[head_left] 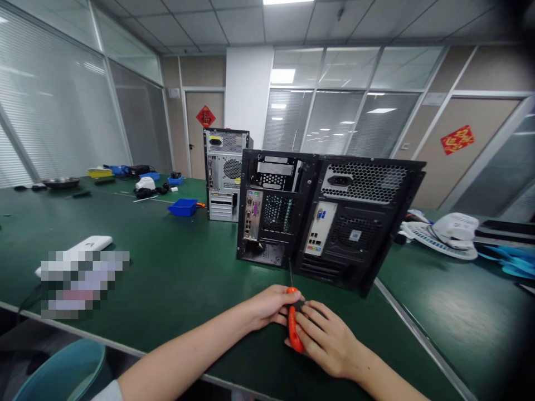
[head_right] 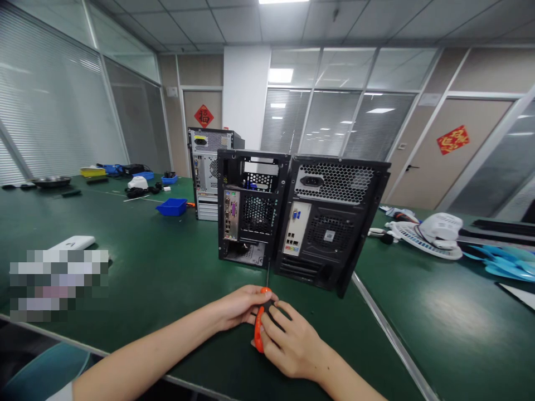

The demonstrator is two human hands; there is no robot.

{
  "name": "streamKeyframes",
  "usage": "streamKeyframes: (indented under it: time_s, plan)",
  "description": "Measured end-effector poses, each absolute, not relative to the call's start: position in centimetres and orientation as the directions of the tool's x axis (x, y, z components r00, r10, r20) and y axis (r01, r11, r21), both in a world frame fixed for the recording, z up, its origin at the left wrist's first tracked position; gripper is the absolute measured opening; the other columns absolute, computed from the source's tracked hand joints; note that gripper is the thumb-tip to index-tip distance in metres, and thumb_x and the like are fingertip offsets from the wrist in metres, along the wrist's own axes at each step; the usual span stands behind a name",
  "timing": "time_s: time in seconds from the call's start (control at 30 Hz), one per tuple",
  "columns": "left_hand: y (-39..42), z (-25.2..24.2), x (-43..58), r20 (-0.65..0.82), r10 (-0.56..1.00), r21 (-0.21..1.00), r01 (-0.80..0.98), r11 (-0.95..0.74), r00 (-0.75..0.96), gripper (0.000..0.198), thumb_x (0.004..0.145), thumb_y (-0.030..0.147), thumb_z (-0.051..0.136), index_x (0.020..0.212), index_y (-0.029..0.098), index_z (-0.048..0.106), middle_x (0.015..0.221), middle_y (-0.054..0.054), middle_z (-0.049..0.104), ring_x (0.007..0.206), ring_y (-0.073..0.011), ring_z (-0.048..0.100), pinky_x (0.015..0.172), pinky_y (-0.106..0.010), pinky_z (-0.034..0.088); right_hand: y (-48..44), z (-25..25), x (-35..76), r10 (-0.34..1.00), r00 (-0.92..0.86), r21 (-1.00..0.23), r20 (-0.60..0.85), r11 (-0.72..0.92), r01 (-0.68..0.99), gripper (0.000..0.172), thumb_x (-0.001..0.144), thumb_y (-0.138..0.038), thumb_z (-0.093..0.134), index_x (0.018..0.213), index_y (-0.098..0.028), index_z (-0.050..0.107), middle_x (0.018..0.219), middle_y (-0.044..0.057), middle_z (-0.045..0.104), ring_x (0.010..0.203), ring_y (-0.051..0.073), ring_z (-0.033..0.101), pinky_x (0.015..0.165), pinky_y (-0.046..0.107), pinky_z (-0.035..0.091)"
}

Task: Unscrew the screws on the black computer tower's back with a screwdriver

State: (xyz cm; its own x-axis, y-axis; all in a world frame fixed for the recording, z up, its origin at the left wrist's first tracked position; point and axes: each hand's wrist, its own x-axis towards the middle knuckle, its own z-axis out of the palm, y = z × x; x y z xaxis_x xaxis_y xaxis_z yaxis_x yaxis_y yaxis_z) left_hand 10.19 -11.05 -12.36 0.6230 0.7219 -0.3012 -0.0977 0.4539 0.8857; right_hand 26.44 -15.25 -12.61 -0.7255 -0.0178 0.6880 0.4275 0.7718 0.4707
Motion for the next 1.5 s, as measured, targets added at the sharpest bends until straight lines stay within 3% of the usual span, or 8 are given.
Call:
streamKeyframes:
  time_s: [0.4, 0.63, 1.17, 1.5]
  plan:
    - [-11.4, -11.9, 10.3, -0.305, 0.752, 0.901, -0.080, 0.427, 0.585, 0.071, 0.041, 0.065, 0.078, 0.087, 0.014, 0.059, 0.069, 0.003, 0.056, 0.060, -0.0072, 0.051, 0.063, -0.024, 0.042, -15.1, -13.1, 26.7, -0.007, -0.760, 0.499, 0.650, 0.758, 0.420, 0.010, 0.085, -0.021, 0.058, 0.086, -0.013, 0.064, 0.081, 0.006, 0.066, 0.082, 0.021, 0.062, 0.081, 0.042, 0.052]
    - [-11.3, -12.0, 10.3, -0.299, 0.757, 0.906, -0.076, 0.416, 0.580, 0.066, 0.048, 0.063, 0.077, 0.088, 0.014, 0.059, 0.069, 0.003, 0.055, 0.060, -0.0068, 0.051, 0.061, -0.023, 0.040, -15.1, -12.9, 26.8, -0.009, -0.759, 0.498, 0.651, 0.760, 0.418, 0.011, 0.086, -0.019, 0.056, 0.088, -0.012, 0.064, 0.084, 0.007, 0.066, 0.083, 0.022, 0.062, 0.081, 0.042, 0.052]
    - [-11.6, -11.3, 10.4, -0.292, 0.782, 0.927, -0.036, 0.373, 0.551, 0.064, 0.046, 0.066, 0.075, 0.079, 0.015, 0.054, 0.063, 0.006, 0.050, 0.053, -0.0047, 0.044, 0.054, -0.020, 0.034, -15.2, -12.5, 26.6, -0.041, -0.777, 0.525, 0.628, 0.759, 0.385, 0.012, 0.084, -0.014, 0.055, 0.090, -0.012, 0.064, 0.087, 0.008, 0.066, 0.088, 0.021, 0.062, 0.085, 0.042, 0.052]
    - [-11.4, -11.6, 10.3, -0.287, 0.803, 0.935, -0.029, 0.353, 0.522, 0.062, 0.047, 0.065, 0.076, 0.078, 0.016, 0.053, 0.059, 0.008, 0.046, 0.048, -0.0031, 0.039, 0.048, -0.019, 0.028, -15.3, -11.8, 26.4, -0.078, -0.792, 0.550, 0.605, 0.761, 0.345, 0.028, 0.088, -0.008, 0.041, 0.100, -0.015, 0.066, 0.100, 0.008, 0.067, 0.101, 0.020, 0.062, 0.096, 0.042, 0.048]
